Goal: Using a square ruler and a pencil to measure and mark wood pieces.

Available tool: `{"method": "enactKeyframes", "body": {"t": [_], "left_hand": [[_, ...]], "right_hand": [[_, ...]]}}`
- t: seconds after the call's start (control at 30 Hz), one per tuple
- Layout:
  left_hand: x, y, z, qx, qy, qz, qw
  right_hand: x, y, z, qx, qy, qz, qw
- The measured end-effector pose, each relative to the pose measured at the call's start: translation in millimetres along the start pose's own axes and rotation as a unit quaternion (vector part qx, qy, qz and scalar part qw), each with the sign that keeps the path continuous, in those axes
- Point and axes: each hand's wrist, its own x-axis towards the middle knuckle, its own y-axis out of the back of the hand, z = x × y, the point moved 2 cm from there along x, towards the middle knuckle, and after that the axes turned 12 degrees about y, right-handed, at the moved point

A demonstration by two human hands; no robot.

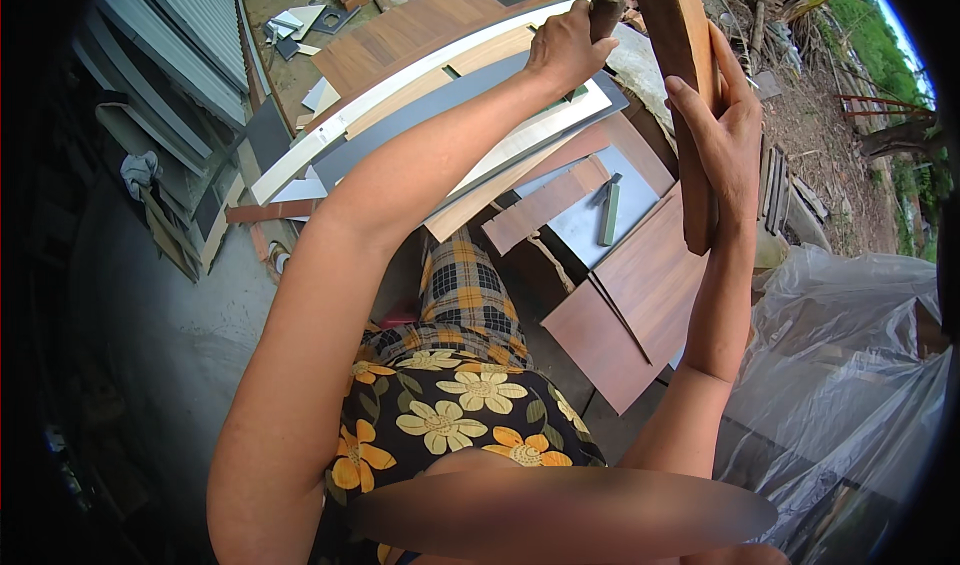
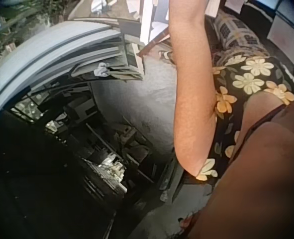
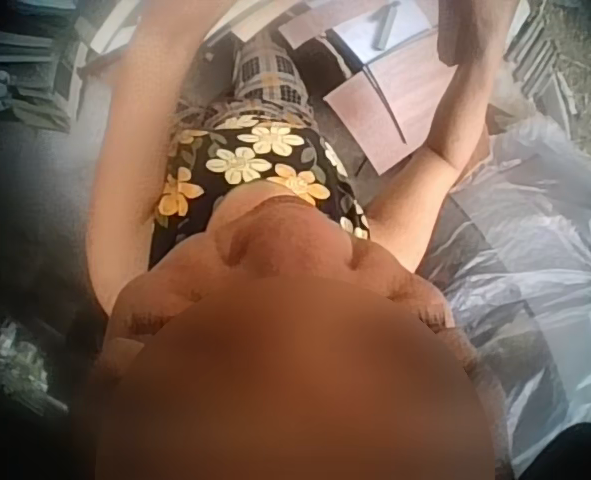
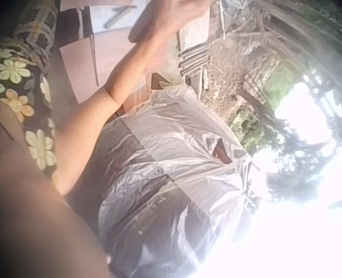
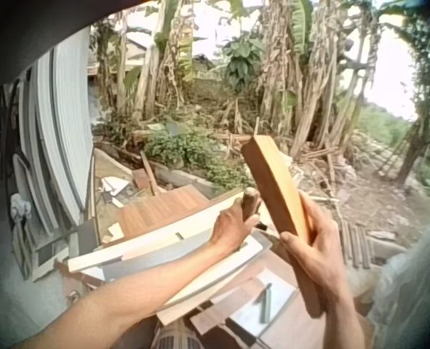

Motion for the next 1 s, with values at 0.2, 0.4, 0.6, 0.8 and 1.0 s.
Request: {"method": "enactKeyframes", "body": {"t": [0.2,0.4,0.6,0.8,1.0], "left_hand": [[4.0,-4.9,-2.6,0.001,0.000,0.004,1.000],[4.8,-7.8,0.7,0.007,-0.005,-0.001,1.000],[5.3,-9.6,3.5,0.040,-0.005,-0.020,0.999],[3.5,-13.1,4.6,0.030,-0.038,0.016,0.999],[4.4,-13.0,6.2,0.003,-0.032,0.009,0.999]], "right_hand": [[0.7,1.0,6.5,0.004,0.034,0.015,0.999],[4.8,2.4,6.2,0.008,0.027,0.013,1.000],[9.9,0.0,10.2,0.007,0.009,0.024,1.000],[21.7,0.4,5.2,0.008,0.042,0.029,0.999],[25.5,-12.0,6.9,0.029,0.034,0.025,0.999]]}}
